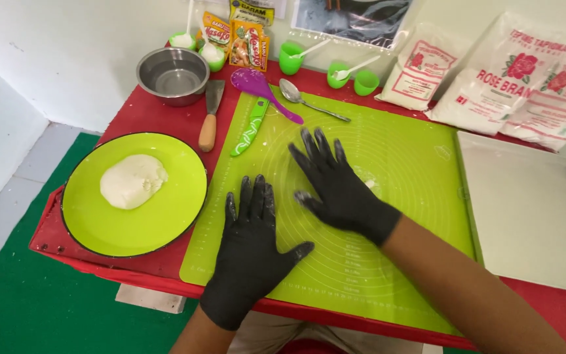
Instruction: Rolling a piece of dough into a long rope and cutting it into small segments using a scraper tool.
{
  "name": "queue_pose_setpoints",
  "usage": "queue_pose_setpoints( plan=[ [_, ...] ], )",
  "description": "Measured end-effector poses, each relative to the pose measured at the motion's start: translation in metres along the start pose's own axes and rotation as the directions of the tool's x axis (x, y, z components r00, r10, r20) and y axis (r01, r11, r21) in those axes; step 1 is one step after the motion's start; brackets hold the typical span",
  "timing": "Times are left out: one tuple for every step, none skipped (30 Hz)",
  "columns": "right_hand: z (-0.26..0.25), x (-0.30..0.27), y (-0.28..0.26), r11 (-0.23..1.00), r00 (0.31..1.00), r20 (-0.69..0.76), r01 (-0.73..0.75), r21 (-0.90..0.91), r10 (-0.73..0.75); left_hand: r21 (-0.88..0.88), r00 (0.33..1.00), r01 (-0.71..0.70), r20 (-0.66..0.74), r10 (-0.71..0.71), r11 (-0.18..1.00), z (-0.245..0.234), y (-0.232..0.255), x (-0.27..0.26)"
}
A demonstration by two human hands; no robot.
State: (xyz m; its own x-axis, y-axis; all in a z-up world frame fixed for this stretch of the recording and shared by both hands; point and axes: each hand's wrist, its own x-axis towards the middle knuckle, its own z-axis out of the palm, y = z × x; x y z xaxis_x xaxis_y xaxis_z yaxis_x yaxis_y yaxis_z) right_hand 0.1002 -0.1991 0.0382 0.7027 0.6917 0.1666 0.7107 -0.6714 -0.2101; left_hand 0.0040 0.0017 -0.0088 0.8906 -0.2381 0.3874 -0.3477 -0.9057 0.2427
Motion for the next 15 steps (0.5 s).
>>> queue_pose_setpoints(
  plan=[
    [0.005,0.016,0.006,1.0,1.0,0.003,0.005,0.004,-0.005,0.002,1.0,0.007,0.002,-0.007,1.0,0.0,0.0,0.0],
    [0.01,0.031,0.012,0.999,0.999,-0.036,0.025,0.036,-0.023,-0.01,1.0,0.004,-0.004,-0.004,1.0,0.0,0.0,-0.001],
    [0.015,0.048,0.018,0.997,0.996,-0.078,0.046,0.067,-0.041,-0.02,1.0,0.0,-0.011,0.0,1.0,-0.001,0.0,-0.001],
    [0.012,0.06,0.018,0.996,0.996,-0.078,0.052,0.071,-0.047,-0.016,1.0,0.006,-0.01,-0.006,1.0,-0.001,-0.001,-0.001],
    [0.009,0.072,0.018,0.991,0.99,-0.135,0.063,0.12,-0.046,0.015,1.0,0.01,0.012,-0.01,1.0,-0.002,0.0,0.0],
    [0.005,0.083,0.018,0.983,0.981,-0.191,0.075,0.169,-0.042,0.047,0.999,0.014,0.034,-0.016,0.999,-0.002,0.0,0.0],
    [0.003,0.087,0.022,0.983,0.981,-0.191,0.075,0.169,-0.042,0.047,0.999,0.014,0.034,-0.016,0.999,-0.002,0.0,0.0],
    [0.001,0.092,0.026,0.975,0.963,-0.268,0.081,0.208,-0.023,0.06,0.999,0.011,0.029,-0.013,0.998,-0.002,0.0,0.0],
    [0.0,0.095,0.03,0.965,0.939,-0.343,0.09,0.245,-0.001,0.073,1.0,0.009,0.025,-0.011,0.997,-0.001,-0.001,-0.001],
    [-0.006,0.091,0.027,0.965,0.94,-0.342,0.09,0.246,0.0,0.073,1.0,0.009,0.026,-0.011,0.997,0.001,-0.002,-0.002],
    [-0.012,0.086,0.025,0.972,0.931,-0.365,0.08,0.223,0.008,0.219,1.0,0.006,0.002,-0.006,0.976,0.004,-0.002,-0.003],
    [-0.018,0.081,0.023,0.977,0.921,-0.388,0.069,0.2,0.015,0.36,1.0,0.006,-0.022,0.002,0.933,0.007,-0.003,-0.004],
    [-0.016,0.072,0.026,0.978,0.922,-0.387,0.066,0.198,0.016,0.357,1.0,0.005,-0.022,0.003,0.934,0.005,-0.002,-0.003],
    [-0.014,0.063,0.029,0.987,0.95,-0.31,0.007,0.163,0.044,0.226,1.0,0.006,-0.003,-0.005,0.974,0.003,-0.001,-0.002],
    [-0.012,0.053,0.031,0.991,0.969,-0.234,-0.05,0.123,0.078,0.092,1.0,0.008,0.016,-0.009,0.996,0.001,-0.001,-0.001]
  ],
)
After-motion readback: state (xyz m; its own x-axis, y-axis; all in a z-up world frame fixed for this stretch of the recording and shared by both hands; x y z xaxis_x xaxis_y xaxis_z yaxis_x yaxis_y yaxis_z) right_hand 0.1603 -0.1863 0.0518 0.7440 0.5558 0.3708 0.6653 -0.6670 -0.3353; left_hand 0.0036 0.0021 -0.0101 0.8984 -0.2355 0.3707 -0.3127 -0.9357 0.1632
